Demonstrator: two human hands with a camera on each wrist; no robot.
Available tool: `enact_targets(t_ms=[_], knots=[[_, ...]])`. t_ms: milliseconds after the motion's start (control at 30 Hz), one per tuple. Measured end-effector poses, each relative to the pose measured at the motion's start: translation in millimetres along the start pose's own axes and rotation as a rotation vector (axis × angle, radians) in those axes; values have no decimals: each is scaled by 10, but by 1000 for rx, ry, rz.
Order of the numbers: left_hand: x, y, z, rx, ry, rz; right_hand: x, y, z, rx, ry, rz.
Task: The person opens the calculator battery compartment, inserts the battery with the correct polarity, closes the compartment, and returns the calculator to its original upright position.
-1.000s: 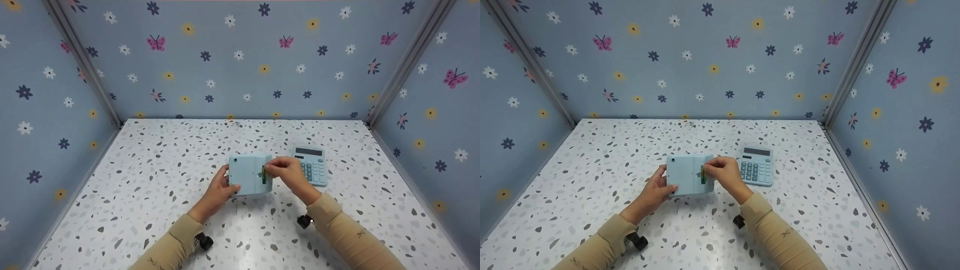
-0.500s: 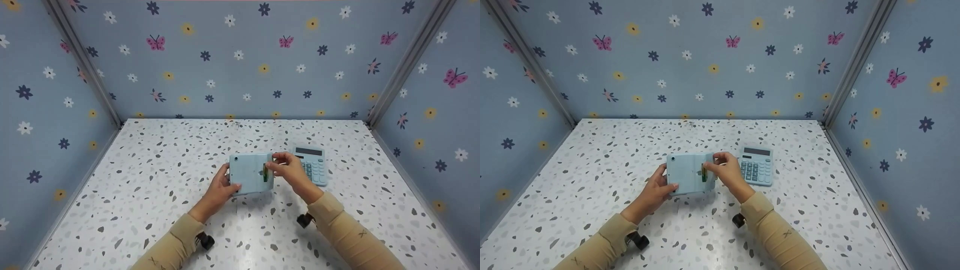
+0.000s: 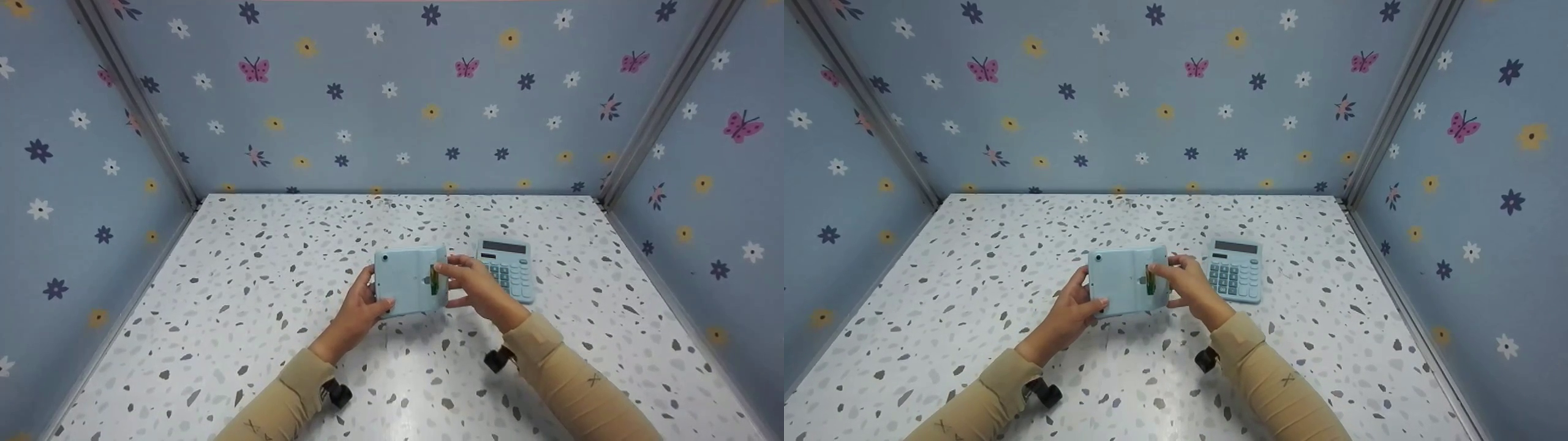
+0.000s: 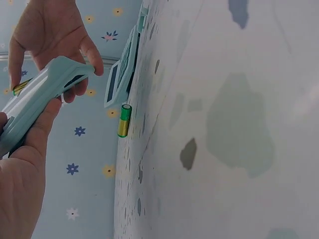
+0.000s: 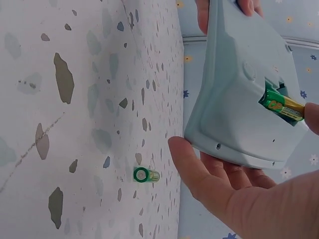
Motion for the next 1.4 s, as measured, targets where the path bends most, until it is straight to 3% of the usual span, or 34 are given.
enact_targets(t_ms=[267, 1067, 1400], knots=[[-9, -20, 0, -14, 16, -12, 22, 14, -12, 1, -3, -19], [-7, -14, -29, -13, 10, 42, -55, 50, -14, 85, 110, 172], [-11, -1, -20, -9, 21, 37, -27, 71, -35, 97, 97, 197]])
Point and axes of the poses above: each hand's wrist, its own z-axis away from the middle knuckle, its own y-axis out of the back of the hand, x = y × z, the point moved 8 cm from there along -z, towards the middle knuckle, and after that the axes turned 15 degrees about -x, right-handed, at the moved point
